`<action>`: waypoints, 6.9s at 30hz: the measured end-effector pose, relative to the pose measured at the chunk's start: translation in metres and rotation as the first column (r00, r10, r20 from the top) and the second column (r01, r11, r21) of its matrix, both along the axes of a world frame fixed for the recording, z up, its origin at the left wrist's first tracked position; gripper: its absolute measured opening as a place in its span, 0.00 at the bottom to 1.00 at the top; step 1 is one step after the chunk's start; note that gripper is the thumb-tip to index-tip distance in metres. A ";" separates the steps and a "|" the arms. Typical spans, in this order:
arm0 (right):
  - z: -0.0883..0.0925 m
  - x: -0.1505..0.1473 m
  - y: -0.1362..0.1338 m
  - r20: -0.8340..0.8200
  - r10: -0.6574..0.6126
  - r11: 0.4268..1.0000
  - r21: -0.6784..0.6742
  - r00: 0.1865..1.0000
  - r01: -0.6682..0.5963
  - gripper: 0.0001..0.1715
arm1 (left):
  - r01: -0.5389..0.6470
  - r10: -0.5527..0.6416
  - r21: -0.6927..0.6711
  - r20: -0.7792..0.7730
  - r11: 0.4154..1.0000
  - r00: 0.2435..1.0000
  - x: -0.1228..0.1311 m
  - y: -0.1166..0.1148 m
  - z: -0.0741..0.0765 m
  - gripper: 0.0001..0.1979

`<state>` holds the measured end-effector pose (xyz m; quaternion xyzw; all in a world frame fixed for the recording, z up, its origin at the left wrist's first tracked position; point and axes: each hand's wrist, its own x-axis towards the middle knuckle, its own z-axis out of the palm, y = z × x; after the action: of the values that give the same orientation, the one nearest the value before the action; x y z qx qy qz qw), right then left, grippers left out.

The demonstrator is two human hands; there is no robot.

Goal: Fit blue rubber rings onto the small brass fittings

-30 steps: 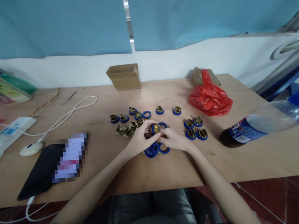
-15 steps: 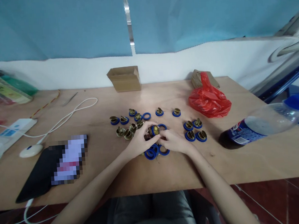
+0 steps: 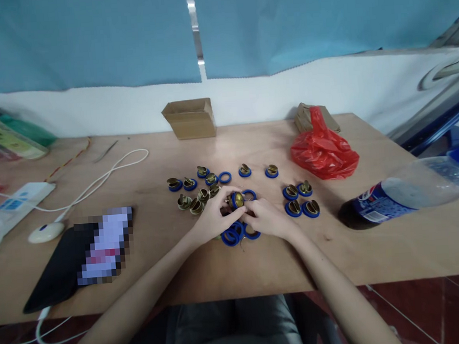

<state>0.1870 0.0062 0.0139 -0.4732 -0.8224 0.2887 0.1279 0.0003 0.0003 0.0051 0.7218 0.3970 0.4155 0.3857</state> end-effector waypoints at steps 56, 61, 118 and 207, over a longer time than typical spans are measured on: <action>0.005 -0.004 0.003 -0.796 -0.390 0.891 -0.454 0.463 -0.029 0.16 | -0.120 0.119 -0.003 0.154 0.993 0.981 0.004 0.001 -0.007 0.20; 0.006 -0.006 0.003 -0.789 -0.353 0.917 -0.397 0.503 0.021 0.17 | -0.116 0.112 0.017 0.138 0.993 0.984 0.005 0.000 -0.003 0.19; 0.003 -0.010 0.000 -0.799 -0.313 0.932 -0.362 0.514 0.006 0.16 | -0.198 0.175 0.191 0.131 0.961 0.976 0.005 -0.004 -0.002 0.21; 0.020 -0.017 -0.007 -0.674 -0.267 0.961 -0.237 0.688 0.140 0.20 | -0.156 0.163 0.265 -0.003 0.951 0.987 0.003 -0.002 -0.010 0.22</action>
<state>0.1702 -0.0011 0.0339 -0.4259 -0.6272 0.4980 0.4210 0.0028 -0.0021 -0.0053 0.7373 0.3998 0.4856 0.2464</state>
